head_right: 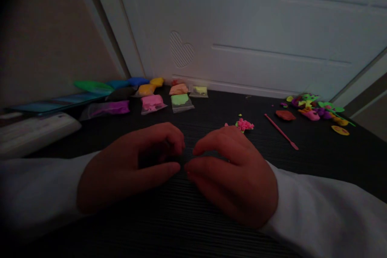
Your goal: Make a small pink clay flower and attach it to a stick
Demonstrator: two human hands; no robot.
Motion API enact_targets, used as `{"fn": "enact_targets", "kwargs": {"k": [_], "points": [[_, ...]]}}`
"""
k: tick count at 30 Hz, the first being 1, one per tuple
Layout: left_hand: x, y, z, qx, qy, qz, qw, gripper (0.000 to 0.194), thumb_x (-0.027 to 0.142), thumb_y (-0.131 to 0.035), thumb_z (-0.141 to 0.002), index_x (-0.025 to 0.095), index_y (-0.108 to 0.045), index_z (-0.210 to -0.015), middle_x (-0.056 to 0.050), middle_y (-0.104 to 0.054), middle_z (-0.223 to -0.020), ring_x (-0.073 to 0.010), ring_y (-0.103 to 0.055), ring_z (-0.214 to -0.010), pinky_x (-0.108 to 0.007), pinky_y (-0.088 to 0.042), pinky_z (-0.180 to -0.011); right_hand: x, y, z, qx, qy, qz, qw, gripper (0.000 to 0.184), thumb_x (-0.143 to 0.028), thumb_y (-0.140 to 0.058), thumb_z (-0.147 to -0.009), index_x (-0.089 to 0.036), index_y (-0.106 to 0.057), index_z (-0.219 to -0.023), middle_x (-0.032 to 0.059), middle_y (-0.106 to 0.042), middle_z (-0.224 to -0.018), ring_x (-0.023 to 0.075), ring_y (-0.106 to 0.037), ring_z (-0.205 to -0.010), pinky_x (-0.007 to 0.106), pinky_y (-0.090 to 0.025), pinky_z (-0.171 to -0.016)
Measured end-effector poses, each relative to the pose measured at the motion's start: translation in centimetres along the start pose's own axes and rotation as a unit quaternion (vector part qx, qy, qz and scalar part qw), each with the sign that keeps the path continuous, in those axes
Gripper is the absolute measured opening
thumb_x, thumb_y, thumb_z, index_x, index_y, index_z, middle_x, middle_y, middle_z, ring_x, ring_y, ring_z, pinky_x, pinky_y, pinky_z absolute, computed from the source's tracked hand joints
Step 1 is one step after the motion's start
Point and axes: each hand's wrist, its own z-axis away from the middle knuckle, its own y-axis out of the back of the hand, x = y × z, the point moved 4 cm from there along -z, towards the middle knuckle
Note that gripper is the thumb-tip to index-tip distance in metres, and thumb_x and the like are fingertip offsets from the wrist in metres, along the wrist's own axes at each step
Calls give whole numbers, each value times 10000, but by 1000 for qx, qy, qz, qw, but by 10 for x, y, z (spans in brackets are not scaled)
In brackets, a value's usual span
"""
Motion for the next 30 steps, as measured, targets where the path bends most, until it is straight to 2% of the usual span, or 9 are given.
{"fn": "enact_targets", "kwargs": {"k": [3, 5, 19, 25, 30], "points": [[5, -3, 1, -3, -48, -21, 999, 132, 248, -550, -650, 159, -488, -726, 20, -463, -708, -89, -432, -593, -213, -365, -517, 0, 0, 0, 16, -3, -7, 1000, 118, -178, -516, -717, -191, -569, -821, 39, -509, -846, 143, -478, -802, 317, -409, -684], [6, -5, 1, -11, -57, -20, 998, 129, 255, -548, -662, 156, -498, -727, 17, -467, -725, -84, -432, -597, -211, -365, -526, -1, 1, 0, 14, -2, -5, 1000, 116, -168, -505, -722, -189, -566, -818, 38, -515, -838, 139, -479, -799, 310, -410, -681], [4, -10, -3, -32, -29, 49, 998, 108, 242, -533, -688, 168, -563, -760, 19, -505, -743, -82, -466, -604, -213, -389, -549, 0, 0, -1, -24, -15, -11, 1000, 131, -164, -505, -720, -187, -562, -835, 35, -533, -850, 142, -479, -801, 329, -388, -710], [-1, -9, -5, -49, -7, 85, 995, 130, 250, -516, -700, 176, -583, -784, 16, -527, -739, -92, -486, -617, -214, -404, -542, 1, -2, 0, -15, -8, -34, 999, 212, -155, -530, -703, -180, -531, -914, 36, -531, -862, 139, -480, -806, 314, -399, -708], [-6, -6, -8, -65, 7, 168, 984, 105, 221, -545, -688, 187, -610, -763, 22, -560, -758, -100, -515, -661, -213, -410, -569, 1, 4, 1, 22, -16, -60, 998, 289, -169, -539, -677, -147, -491, -961, 59, -523, -893, 148, -486, -831, 300, -420, -723]]}}
